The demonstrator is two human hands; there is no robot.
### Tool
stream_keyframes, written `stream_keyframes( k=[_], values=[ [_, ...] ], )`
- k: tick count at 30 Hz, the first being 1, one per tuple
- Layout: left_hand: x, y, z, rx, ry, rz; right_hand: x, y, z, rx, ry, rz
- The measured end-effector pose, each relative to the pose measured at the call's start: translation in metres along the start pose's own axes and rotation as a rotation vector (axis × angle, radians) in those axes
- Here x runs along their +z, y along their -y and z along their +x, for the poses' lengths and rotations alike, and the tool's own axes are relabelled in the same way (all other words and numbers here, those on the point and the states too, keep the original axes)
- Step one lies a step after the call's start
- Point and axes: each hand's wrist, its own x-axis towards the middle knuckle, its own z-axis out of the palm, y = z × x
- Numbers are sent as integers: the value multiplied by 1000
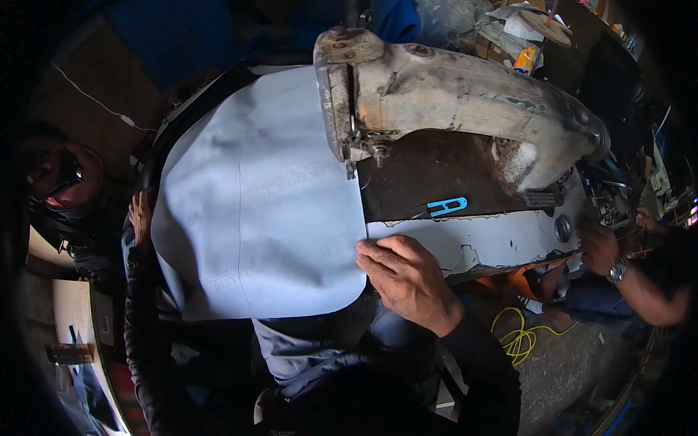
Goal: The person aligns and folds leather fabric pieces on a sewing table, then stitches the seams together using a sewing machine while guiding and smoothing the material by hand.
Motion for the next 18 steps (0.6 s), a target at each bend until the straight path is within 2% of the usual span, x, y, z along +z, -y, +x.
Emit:
stream_keyframes(
  k=[3,5,12,16,18],
  values=[
    [10,8,17,-13,175,25,-1,0,7,-8,21,-21],
    [15,5,27,-25,209,29,-1,-2,12,-3,18,-35],
    [30,7,43,-66,182,40,4,-19,30,14,-1,-37],
    [35,0,63,-90,198,-53,12,-38,39,5,-14,-3],
    [49,-1,74,-65,113,-34,14,-42,44,9,-4,1]
  ],
)
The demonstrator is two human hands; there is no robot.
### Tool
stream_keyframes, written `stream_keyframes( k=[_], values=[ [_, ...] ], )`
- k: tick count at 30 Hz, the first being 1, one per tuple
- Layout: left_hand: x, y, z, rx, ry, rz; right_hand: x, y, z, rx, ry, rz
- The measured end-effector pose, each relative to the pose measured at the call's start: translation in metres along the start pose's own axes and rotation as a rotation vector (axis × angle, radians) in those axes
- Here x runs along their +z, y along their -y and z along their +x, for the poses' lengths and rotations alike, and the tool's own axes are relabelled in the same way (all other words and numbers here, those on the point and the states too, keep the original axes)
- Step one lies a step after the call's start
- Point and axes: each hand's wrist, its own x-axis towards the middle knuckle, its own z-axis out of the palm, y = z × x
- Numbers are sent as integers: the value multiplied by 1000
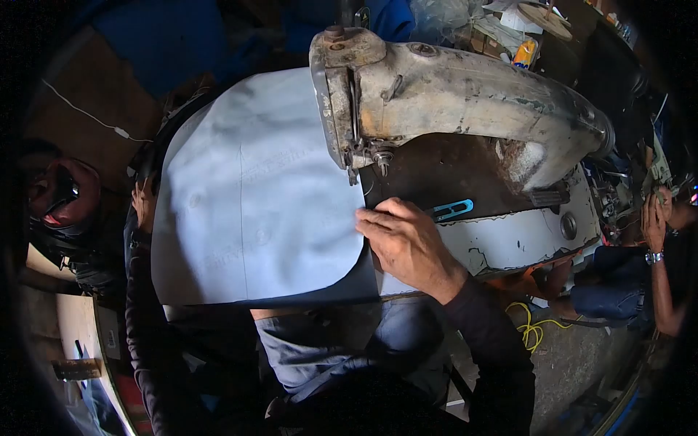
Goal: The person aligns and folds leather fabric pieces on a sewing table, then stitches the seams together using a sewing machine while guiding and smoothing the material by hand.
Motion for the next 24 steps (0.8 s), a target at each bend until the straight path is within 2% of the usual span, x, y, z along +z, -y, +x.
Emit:
stream_keyframes(
  k=[4,12,15,16,19,21,22,23,24],
  values=[
    [25,-1,25,56,-96,15,6,-10,11,-4,-14,-36],
    [36,-33,59,119,-108,4,10,-11,15,6,-27,-91],
    [30,-4,75,521,-20,-239,9,-11,14,9,-16,-113],
    [-19,-30,60,353,135,-411,9,-13,11,19,5,-90],
    [-110,-78,38,269,80,-379,8,-12,7,15,19,-102],
    [-187,-160,-32,551,63,-364,9,-7,-5,3,13,-115],
    [-221,-207,-83,526,282,-537,8,-2,-12,-11,-3,-122],
    [-237,-241,-133,755,244,-513,7,5,-19,-28,-16,-130],
    [-252,-271,-172,887,312,-456,4,18,-27,15,13,-51]
  ],
)
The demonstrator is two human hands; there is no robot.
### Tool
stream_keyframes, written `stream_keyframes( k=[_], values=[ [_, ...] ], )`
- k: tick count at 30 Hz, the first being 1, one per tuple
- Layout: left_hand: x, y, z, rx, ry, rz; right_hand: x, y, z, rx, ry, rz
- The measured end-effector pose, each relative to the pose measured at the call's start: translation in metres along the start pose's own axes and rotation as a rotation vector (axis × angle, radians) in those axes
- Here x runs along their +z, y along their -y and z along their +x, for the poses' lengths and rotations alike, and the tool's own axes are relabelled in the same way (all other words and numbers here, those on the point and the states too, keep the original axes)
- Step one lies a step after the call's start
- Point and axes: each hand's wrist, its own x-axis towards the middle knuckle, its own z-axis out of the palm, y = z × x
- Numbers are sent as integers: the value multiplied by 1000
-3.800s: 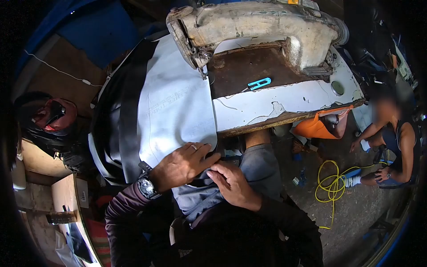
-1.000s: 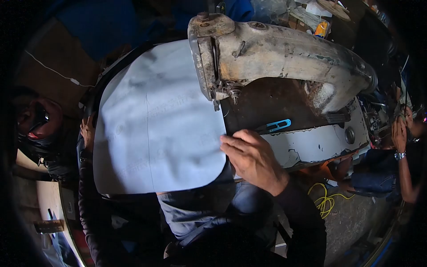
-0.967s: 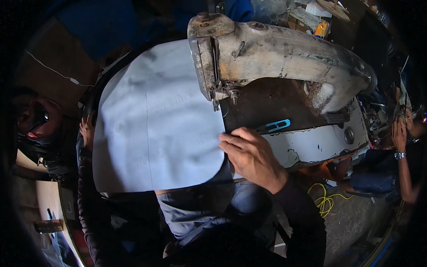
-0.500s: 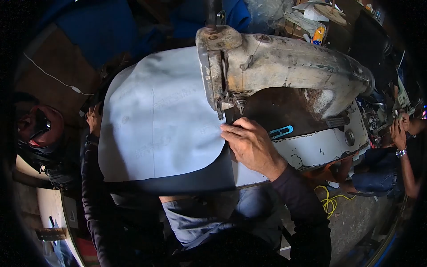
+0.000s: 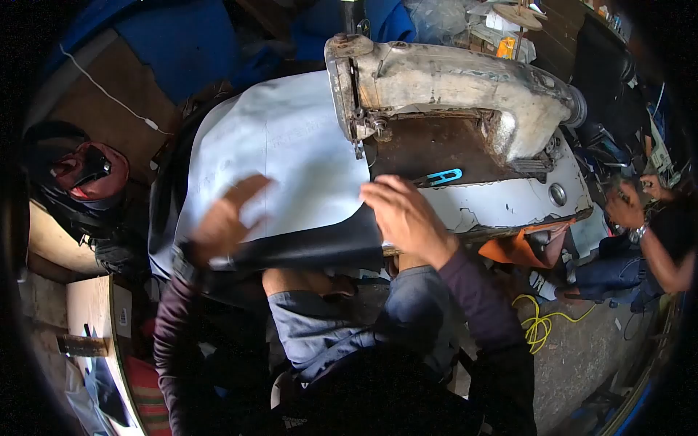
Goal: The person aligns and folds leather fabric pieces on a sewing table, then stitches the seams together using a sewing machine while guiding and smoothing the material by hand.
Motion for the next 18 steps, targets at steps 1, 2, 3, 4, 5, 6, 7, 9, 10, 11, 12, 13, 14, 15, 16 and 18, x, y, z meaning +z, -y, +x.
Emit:
stream_keyframes(
  k=[1,2,3,4,5,6,7,9,10,11,12,13,14,15,16,18],
  values=[
    [10,-37,-1,65,34,-77,-5,13,-8,-37,-11,2],
    [38,-49,-4,165,35,25,-7,26,-16,-71,-23,31],
    [42,-66,1,133,81,113,-8,37,-21,-103,-35,61],
    [38,-73,6,107,116,148,-8,47,-23,-129,-26,59],
    [33,-77,11,85,156,184,-6,56,-25,-148,-20,60],
    [34,-78,15,104,96,213,-3,61,-25,-181,-36,19],
    [37,-76,21,123,34,245,0,63,-25,-189,-27,8],
    [53,-60,31,138,-114,190,4,68,-22,-185,-35,12],
    [69,-42,34,131,-196,100,7,70,-21,-189,-29,-20],
    [81,-29,38,122,-274,7,12,70,-19,-183,-5,9],
    [83,-24,48,20,-297,-178,17,72,-18,-165,26,28],
    [83,-18,54,-11,-266,-306,20,74,-18,-149,58,45],
    [81,-14,60,-43,-238,-436,23,74,-18,-155,69,24],
    [80,-10,65,-78,-211,-567,26,74,-20,-163,83,2],
    [83,-5,70,-25,-215,-587,28,74,-21,-171,99,-21],
    [63,-28,74,70,-196,-545,27,74,-25,-160,136,10]
  ],
)
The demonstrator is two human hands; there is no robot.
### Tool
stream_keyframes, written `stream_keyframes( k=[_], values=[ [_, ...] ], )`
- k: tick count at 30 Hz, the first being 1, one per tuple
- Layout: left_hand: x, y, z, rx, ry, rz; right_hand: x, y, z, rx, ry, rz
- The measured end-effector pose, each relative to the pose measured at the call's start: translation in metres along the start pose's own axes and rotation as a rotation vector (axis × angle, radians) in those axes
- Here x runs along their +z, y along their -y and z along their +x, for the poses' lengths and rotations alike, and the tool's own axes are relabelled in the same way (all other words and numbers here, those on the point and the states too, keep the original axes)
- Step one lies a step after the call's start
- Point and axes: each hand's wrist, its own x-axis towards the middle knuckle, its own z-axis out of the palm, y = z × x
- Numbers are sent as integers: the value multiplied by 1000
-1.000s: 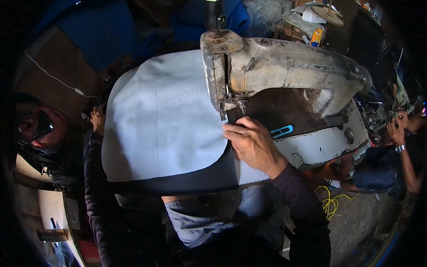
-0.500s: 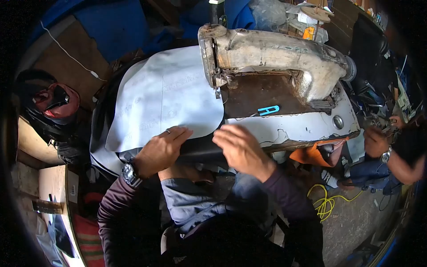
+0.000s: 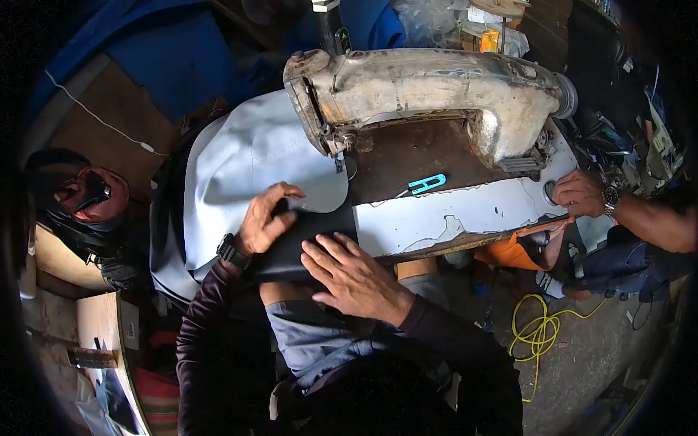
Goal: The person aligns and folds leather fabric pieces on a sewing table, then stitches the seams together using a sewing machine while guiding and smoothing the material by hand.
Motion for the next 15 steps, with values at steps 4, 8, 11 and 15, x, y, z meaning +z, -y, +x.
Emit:
stream_keyframes(
  k=[4,8,11,15],
  values=[
    [2,-1,5,52,231,209,0,-2,-2,10,65,72],
    [4,9,6,138,275,319,-4,-4,-1,8,90,78],
    [1,7,8,152,277,267,-6,-3,-1,14,103,91],
    [1,17,13,222,279,225,-5,-3,-2,22,101,113]
  ],
)
